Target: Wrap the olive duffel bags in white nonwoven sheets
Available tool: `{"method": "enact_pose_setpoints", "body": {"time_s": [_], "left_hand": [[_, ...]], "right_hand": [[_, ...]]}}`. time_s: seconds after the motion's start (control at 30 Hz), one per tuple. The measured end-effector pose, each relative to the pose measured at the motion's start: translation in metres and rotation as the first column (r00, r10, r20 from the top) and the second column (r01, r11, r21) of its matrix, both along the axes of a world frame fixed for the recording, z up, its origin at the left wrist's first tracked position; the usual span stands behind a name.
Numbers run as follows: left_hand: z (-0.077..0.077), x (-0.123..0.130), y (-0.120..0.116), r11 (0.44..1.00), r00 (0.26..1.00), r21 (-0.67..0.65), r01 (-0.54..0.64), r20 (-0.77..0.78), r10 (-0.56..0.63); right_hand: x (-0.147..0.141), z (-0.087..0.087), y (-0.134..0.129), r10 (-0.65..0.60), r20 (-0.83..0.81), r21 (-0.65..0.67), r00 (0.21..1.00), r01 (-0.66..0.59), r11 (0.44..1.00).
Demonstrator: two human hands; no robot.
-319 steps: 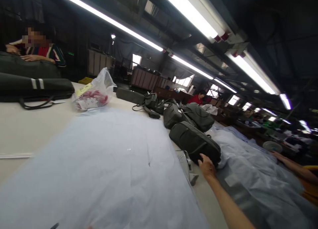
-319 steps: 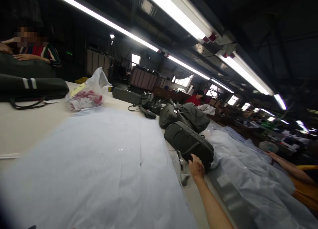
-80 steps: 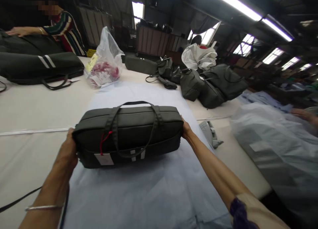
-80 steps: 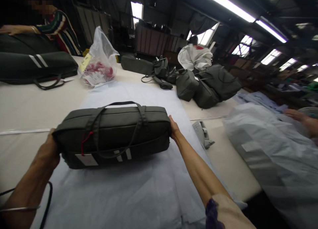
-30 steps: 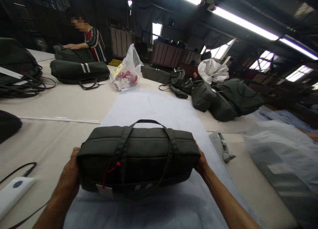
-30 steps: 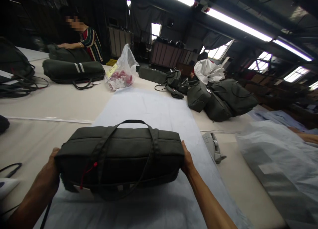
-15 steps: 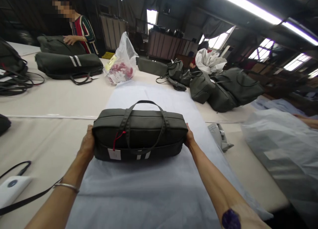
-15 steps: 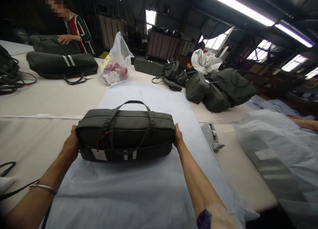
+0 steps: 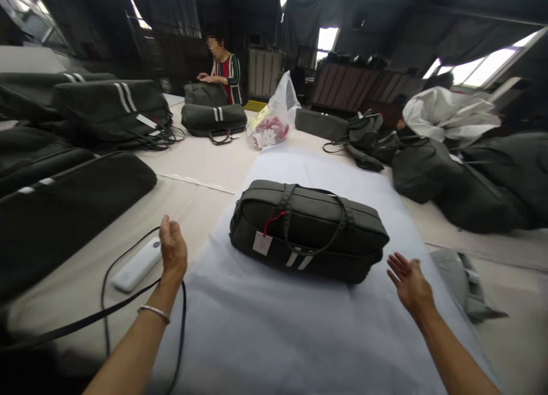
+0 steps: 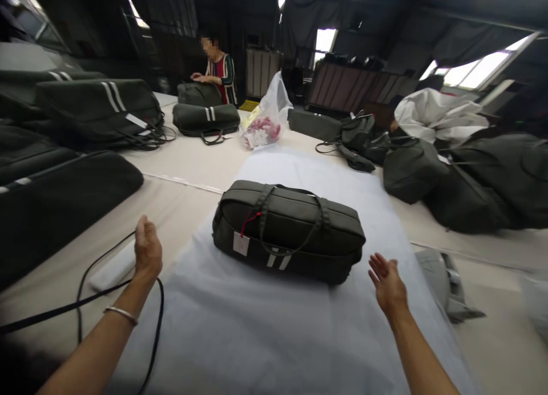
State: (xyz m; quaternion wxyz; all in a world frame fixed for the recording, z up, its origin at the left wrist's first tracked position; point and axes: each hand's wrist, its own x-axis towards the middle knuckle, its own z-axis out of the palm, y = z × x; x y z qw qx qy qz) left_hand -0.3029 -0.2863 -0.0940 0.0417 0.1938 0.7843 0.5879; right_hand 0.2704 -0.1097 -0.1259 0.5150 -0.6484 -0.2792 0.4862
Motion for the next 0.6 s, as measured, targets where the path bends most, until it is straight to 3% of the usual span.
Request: {"method": "enact_pose_setpoints", "body": {"time_s": [0.1,0.2,0.3,0.43,0.6], "left_hand": [[0.002,-0.028,-0.036,0.990,0.990,-0.019,-0.140,-0.006,0.140],[-0.005,-0.038,-0.043,0.992,0.992,-0.045,-0.116,0.044,0.118],[-0.019,-0.022,-0.022,0.995,0.989,-0.052,0.087,0.121,-0.080],[-0.036,0.011,0.023,0.932,0.897,0.011,0.363,0.265,-0.353],[-0.055,0.028,0.084,0.893,0.818,0.064,0.445,0.378,-0.434]], "right_hand": [[0.026,-0.016,-0.026,0.010,0.042,-0.055,0.999,-0.008,0.998],[0.024,-0.025,-0.045,0.048,0.081,-0.117,0.996,-0.039,0.992],[0.000,-0.027,-0.052,0.143,0.176,-0.107,0.974,-0.125,0.986],[-0.029,-0.033,-0.058,0.201,0.321,-0.028,0.925,-0.203,0.979],[-0.029,-0.058,-0.066,0.209,0.581,0.022,0.786,-0.272,0.962]]}}
